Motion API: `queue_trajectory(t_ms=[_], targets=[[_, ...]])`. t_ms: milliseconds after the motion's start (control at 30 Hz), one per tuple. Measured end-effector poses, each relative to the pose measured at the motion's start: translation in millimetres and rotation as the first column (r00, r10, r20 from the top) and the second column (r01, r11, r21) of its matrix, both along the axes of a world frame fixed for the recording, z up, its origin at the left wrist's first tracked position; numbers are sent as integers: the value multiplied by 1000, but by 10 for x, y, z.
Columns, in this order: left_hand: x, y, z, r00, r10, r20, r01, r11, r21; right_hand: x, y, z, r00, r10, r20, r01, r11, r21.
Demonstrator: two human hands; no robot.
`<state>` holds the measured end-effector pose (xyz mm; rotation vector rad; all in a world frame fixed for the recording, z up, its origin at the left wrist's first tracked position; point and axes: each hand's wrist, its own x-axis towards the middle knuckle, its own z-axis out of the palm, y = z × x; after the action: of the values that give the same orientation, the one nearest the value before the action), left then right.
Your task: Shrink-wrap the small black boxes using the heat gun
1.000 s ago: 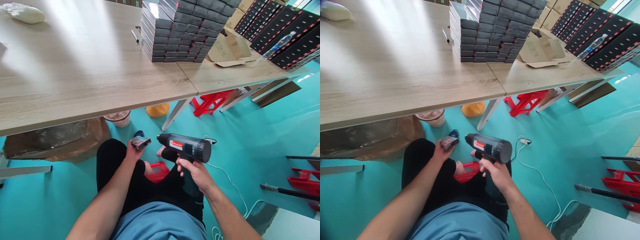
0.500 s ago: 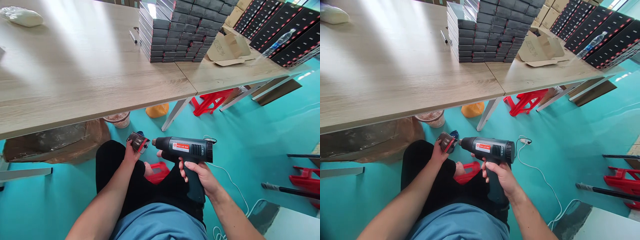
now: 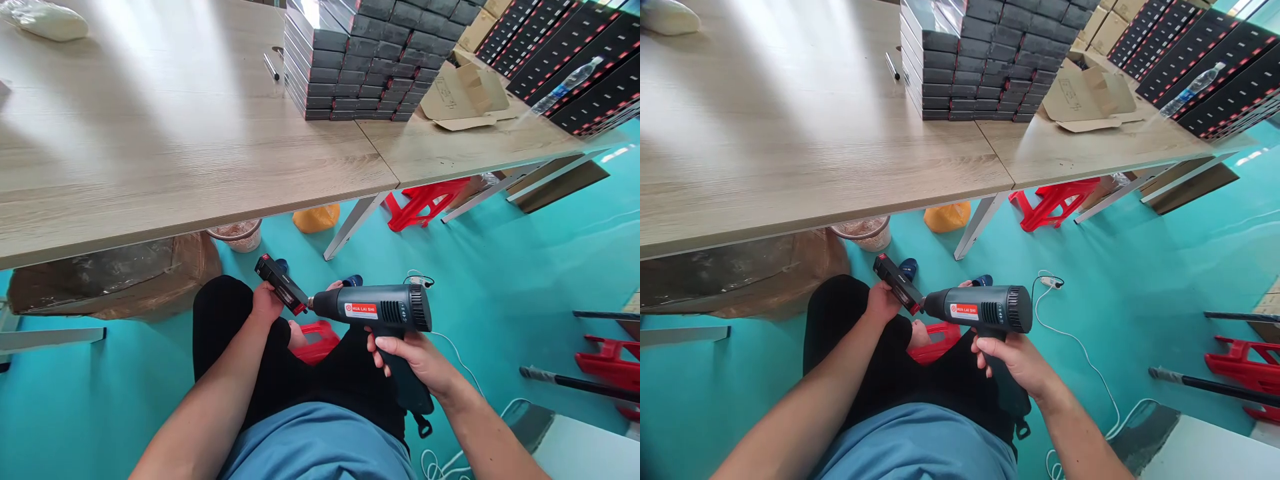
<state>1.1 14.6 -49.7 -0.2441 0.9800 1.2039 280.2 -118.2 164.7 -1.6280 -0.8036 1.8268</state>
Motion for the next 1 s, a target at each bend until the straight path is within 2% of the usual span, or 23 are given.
queue_trajectory(t_ms=[100,233,367,500,600,667,800,933,1000], targets=[[-3,-6,34,998,-54,-32,54,998,-16,-43,-4,-41,999,0,37,-1,1000,24],[1,-6,46,998,-30,-48,29,999,-18,-67,-30,-115,996,85,-4,-85,996,2],[8,-7,50,997,-32,-68,33,999,10,-64,-59,-158,995,27,96,-29,999,19],[14,-10,82,995,-45,-88,47,999,27,-83,-71,-160,996,82,36,-82,997,0],[24,-14,114,995,-38,-96,41,999,29,-98,-77,-179,991,26,133,-35,998,60],[31,-22,132,996,-58,-73,59,998,12,-97,-85,-182,992,-12,122,6,999,51],[53,-50,141,982,-166,-94,166,986,-6,-107,-65,-133,1000,-20,-8,20,1000,4],[103,-108,128,932,-333,-142,344,937,60,-143,82,-59,992,-113,-63,116,993,36],[126,-140,123,915,-373,-153,386,920,66,-147,181,-18,985,-147,-87,152,987,46]])
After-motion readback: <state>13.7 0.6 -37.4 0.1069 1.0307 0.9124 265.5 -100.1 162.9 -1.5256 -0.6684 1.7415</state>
